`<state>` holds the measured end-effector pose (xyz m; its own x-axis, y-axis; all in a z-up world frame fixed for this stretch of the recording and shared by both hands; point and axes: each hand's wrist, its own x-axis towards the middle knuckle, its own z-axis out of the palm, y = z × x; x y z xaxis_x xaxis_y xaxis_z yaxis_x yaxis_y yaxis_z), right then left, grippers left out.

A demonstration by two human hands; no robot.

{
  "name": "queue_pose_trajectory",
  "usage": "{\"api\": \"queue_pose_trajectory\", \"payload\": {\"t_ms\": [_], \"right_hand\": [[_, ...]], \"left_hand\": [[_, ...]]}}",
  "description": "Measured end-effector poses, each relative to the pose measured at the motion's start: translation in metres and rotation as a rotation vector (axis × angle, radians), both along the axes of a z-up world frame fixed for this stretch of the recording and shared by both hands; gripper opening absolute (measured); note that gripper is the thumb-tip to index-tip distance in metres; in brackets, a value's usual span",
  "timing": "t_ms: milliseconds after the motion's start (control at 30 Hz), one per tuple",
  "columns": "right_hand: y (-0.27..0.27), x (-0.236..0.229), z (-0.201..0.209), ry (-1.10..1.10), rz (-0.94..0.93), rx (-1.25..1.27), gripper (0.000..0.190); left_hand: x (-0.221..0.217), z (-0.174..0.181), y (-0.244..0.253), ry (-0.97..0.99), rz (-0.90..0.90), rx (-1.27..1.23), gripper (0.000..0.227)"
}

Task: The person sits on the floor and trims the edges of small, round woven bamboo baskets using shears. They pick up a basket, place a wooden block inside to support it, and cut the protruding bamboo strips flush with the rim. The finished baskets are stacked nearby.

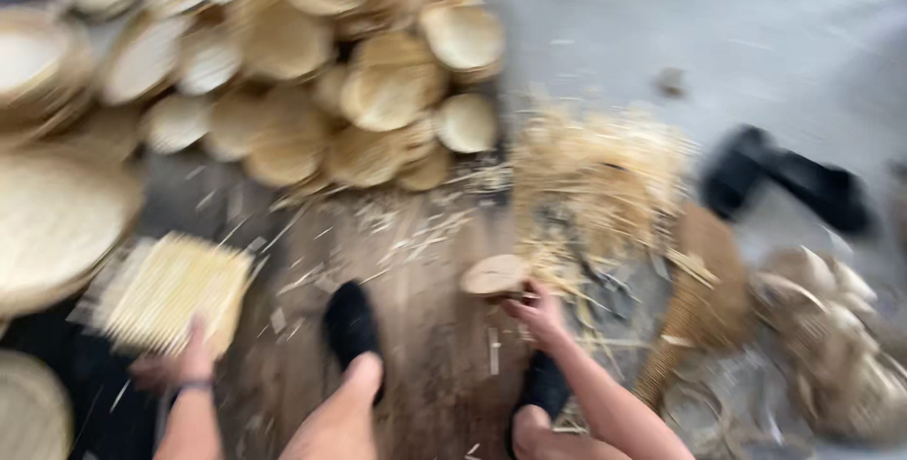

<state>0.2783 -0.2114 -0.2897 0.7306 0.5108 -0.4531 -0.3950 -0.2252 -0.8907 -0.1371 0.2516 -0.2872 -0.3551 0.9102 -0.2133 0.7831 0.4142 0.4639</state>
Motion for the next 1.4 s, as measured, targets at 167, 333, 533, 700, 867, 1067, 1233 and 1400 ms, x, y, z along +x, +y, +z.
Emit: {"api": "queue_pose_trajectory", "payload": {"t_ms": [167, 333, 533, 700, 867, 1067, 1233, 1400], "right_hand": [[-0.038, -0.001, 0.037, -0.406, 0.405, -0.496, 0.053], [-0.053, -0.006, 0.043, 0.036, 0.353, -0.423, 0.067], [-0.042, -0.015, 0.006, 0.002, 0.187, -0.428, 0.05], [-0.046, -0.018, -0.004, 0.058, 0.123, -0.316, 0.046], [-0.047, -0.018, -0.012, 0.077, 0.093, -0.263, 0.043], [-0.037, -0.024, 0.002, 0.043, 0.035, -0.234, 0.037], [-0.002, -0.041, 0.014, 0.246, 0.017, -0.082, 0.033], [-0.013, -0.042, 0.007, 0.197, 0.098, -0.178, 0.033]], "left_hand": [[-0.027, -0.056, 0.03, -1.092, 0.503, -0.125, 0.098], [-0.031, -0.081, 0.044, -0.814, 0.665, 0.037, 0.12], [-0.044, -0.086, 0.042, -1.233, 0.508, -0.251, 0.059], [-0.061, -0.064, 0.028, -1.514, 0.147, -0.311, 0.043], [-0.057, -0.067, 0.016, -1.233, -0.082, -0.338, 0.043], [-0.032, -0.076, -0.006, -0.469, -0.037, 0.145, 0.039], [-0.032, -0.043, -0.013, -0.293, -0.106, 0.158, 0.015], [-0.032, 0.014, -0.007, -0.108, -0.487, 0.654, 0.012]]}}
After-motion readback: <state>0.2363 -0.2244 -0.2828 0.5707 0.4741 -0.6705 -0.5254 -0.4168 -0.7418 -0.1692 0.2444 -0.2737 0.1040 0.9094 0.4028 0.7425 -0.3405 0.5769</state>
